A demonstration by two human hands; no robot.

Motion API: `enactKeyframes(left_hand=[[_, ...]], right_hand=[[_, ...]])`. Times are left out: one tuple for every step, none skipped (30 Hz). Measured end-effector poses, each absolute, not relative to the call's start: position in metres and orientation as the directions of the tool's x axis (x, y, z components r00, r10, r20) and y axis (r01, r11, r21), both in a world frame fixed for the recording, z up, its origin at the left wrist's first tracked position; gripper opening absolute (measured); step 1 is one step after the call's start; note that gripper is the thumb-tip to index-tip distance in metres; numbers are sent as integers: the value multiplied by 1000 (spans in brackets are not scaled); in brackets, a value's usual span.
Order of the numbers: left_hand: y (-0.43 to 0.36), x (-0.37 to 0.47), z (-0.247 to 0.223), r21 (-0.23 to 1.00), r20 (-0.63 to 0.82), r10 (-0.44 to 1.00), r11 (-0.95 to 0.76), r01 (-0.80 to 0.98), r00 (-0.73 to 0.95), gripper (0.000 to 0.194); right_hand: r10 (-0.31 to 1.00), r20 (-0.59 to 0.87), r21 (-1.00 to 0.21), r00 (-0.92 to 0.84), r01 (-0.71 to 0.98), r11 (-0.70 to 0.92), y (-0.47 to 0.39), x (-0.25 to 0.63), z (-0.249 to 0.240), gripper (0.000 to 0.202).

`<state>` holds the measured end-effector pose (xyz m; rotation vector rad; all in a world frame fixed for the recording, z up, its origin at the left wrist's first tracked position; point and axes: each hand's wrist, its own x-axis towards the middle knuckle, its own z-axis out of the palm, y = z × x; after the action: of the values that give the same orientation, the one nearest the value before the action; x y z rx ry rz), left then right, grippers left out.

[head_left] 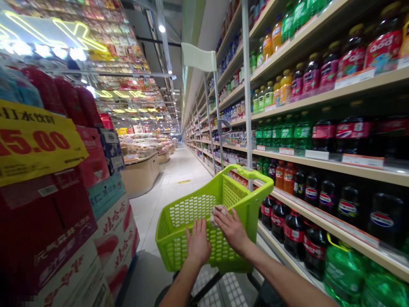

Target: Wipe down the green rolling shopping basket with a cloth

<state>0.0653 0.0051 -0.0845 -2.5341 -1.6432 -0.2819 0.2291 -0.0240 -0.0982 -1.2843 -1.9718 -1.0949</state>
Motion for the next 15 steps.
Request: enactKeyframes(left_hand=[[5,66,-86,3,213,893,-408,913,398,78],[5,66,-87,-4,210,893,-406,914,398,79],[5,66,-88,-11,208,892,-408,913,401,80],[5,65,-89,-15,204,890,-413,910,407,81],[5,63,-90,-15,199,889,-418,908,412,83],[5,62,-90,-9,192,890,-420,907,414,84],[5,62,-90,0,184,893,-418,909,411,85],[4,61,-90,12,178,897,-414,910,405,86],[4,61,-90,24,174,900,-409,912,399,87],[3,62,-90,35,170,903,-405,914,394,87],[2,63,-91,43,168,904,-405,913,393,88],[1,63,-91,48,167,904,-406,912,394,88],[1,64,-92,50,168,903,-409,911,396,89],[1,65,-93,49,168,902,-410,911,397,89],[1,65,-94,47,167,903,-409,911,396,90]], right_hand=[[501,763,343,-409,912,223,-19,229,-92,35],[530,733,355,-426,905,236,-14,232,-88,34],[561,700,369,-442,896,246,-12,238,-85,34],[590,670,380,-450,891,248,-11,247,-83,35],[614,652,385,-445,892,237,-11,258,-80,36],[629,651,381,-424,900,212,-14,271,-78,37],[634,668,368,-389,914,173,-17,284,-74,38],[629,698,345,-342,931,123,-21,297,-70,40],[618,732,313,-285,947,67,-24,306,-65,41],[605,763,275,-225,961,11,-26,312,-62,43],[594,787,234,-166,971,-38,-26,313,-59,45],[585,802,196,-116,978,-73,-24,310,-60,46],[581,809,168,-87,982,-87,-21,303,-62,45],[580,810,157,-85,985,-74,-15,293,-67,43],[578,808,164,-112,986,-39,-9,283,-72,39]])
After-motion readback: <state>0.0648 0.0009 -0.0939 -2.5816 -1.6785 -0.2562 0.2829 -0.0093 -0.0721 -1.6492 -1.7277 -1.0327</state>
